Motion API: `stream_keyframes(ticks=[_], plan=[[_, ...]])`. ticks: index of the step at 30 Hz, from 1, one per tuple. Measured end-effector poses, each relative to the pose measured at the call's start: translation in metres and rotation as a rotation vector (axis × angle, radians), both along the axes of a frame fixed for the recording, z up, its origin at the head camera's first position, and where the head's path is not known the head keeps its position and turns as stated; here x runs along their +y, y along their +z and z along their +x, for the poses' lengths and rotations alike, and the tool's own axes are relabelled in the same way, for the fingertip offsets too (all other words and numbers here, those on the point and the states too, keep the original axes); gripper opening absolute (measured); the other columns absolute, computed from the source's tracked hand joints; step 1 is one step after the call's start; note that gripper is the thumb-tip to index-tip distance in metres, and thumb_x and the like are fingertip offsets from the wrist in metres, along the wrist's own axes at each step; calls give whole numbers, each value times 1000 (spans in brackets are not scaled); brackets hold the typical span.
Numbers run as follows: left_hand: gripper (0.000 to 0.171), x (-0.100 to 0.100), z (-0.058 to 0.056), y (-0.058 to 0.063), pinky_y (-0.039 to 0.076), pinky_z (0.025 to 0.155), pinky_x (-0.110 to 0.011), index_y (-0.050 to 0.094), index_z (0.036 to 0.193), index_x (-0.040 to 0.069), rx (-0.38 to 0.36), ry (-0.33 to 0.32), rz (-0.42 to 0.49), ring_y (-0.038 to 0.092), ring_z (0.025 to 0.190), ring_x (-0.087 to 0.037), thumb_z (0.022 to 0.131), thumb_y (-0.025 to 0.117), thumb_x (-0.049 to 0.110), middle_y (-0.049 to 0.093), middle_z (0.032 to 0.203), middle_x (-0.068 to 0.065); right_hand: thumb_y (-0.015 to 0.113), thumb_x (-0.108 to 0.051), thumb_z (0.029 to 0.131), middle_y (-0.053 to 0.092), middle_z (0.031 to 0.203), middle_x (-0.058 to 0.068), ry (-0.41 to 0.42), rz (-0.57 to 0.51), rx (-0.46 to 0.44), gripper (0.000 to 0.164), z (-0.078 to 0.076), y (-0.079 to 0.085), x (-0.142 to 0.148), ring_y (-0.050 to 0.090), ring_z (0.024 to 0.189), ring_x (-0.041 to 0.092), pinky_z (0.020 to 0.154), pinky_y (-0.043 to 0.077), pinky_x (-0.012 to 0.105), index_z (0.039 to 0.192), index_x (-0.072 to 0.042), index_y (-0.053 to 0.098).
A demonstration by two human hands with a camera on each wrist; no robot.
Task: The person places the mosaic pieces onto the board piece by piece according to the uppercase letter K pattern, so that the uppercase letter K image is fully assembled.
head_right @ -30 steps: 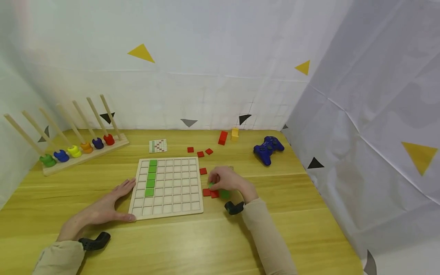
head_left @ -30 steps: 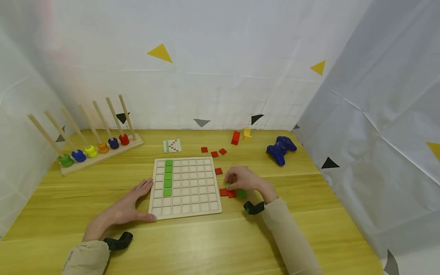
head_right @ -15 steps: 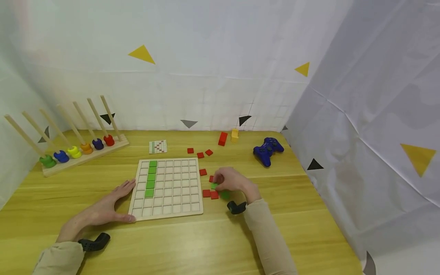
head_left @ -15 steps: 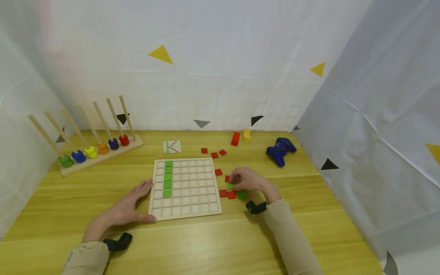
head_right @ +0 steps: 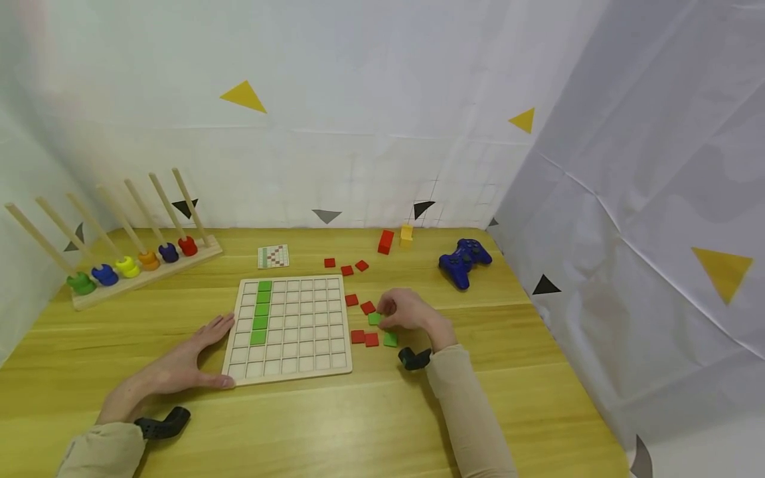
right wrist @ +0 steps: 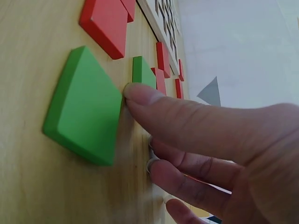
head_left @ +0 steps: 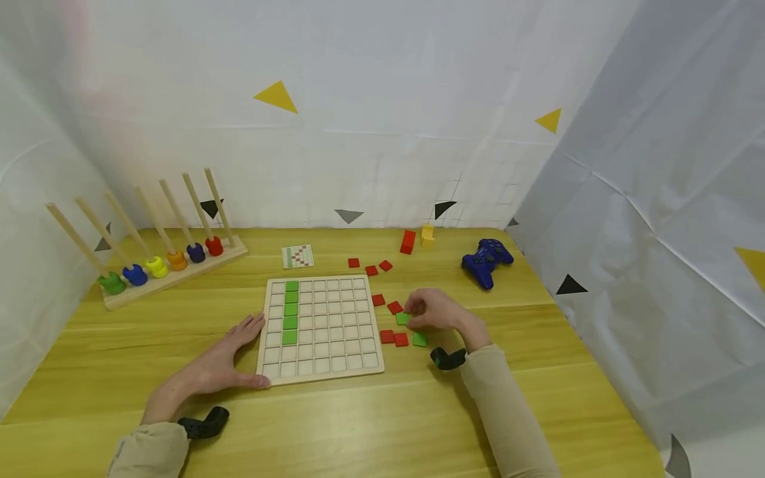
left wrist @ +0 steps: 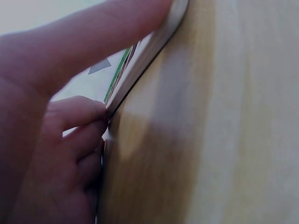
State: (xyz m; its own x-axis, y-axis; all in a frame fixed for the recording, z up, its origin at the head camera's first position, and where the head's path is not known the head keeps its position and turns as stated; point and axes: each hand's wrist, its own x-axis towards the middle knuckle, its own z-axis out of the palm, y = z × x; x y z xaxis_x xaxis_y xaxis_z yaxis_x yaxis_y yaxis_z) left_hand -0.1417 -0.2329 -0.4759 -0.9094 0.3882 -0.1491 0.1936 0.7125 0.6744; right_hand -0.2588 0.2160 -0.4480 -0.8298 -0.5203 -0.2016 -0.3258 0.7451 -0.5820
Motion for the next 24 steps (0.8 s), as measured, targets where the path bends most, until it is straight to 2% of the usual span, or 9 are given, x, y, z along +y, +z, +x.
stream_keyframes(ticks=[8,14,24], plan=[[122,-2,-1,0,13,114,-72,17,160,8,40,-8,-14,7,150,-51,71,82,60,8,166,-23,81,-16,85,67,93,2,0,-31,5,19,-2,-3,2,60,83,15,78,53,33,100,-10,71],[122,-2,-1,-1,13,114,-72,17,160,8,36,-5,-12,7,150,-51,72,82,60,8,166,-23,82,-20,84,67,90,-2,-7,-20,10,18,-5,-6,3,61,81,13,79,54,31,97,-12,71],[122,-2,-1,-6,13,115,-72,18,161,9,31,-2,-17,7,150,-50,71,82,61,8,167,-21,78,-27,88,67,91,-3,36,23,57,22,-4,-8,5,60,81,10,77,53,29,102,-11,70]])
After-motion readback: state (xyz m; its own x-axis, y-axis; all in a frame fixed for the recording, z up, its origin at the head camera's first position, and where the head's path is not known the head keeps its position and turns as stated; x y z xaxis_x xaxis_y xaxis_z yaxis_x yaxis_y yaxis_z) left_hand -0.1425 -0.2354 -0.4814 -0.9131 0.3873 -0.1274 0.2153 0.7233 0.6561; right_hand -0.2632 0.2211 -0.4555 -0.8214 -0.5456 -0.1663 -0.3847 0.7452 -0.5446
